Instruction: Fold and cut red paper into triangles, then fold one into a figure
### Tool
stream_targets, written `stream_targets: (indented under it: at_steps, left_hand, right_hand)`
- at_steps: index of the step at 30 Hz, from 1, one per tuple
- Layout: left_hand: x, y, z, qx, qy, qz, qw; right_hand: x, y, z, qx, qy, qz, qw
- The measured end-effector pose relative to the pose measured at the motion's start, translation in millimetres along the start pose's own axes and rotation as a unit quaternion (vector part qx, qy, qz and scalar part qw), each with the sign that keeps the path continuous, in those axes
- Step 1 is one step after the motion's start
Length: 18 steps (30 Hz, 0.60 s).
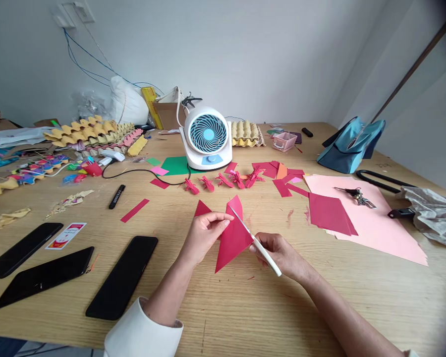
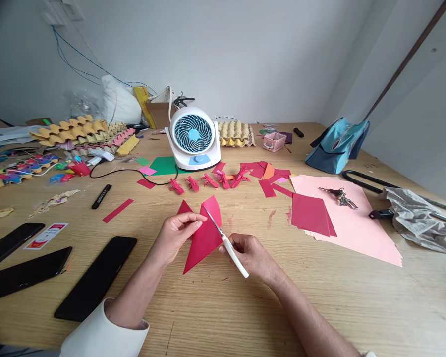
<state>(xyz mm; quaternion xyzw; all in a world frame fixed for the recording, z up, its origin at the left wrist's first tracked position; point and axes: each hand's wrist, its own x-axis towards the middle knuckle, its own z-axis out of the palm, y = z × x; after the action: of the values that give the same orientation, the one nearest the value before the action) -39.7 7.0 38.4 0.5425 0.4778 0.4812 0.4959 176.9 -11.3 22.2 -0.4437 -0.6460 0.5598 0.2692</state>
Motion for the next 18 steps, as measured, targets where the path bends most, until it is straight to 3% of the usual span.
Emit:
stream_targets:
  at_steps: [18]
  left_hand:
    - [-3.3, -2.3, 2.9, 0.022, -0.025, -0.003, 0.999]
  right_hand:
    - [-1.2, -3.9, 1.6, -0.016, 0.01, 0.001, 1.0]
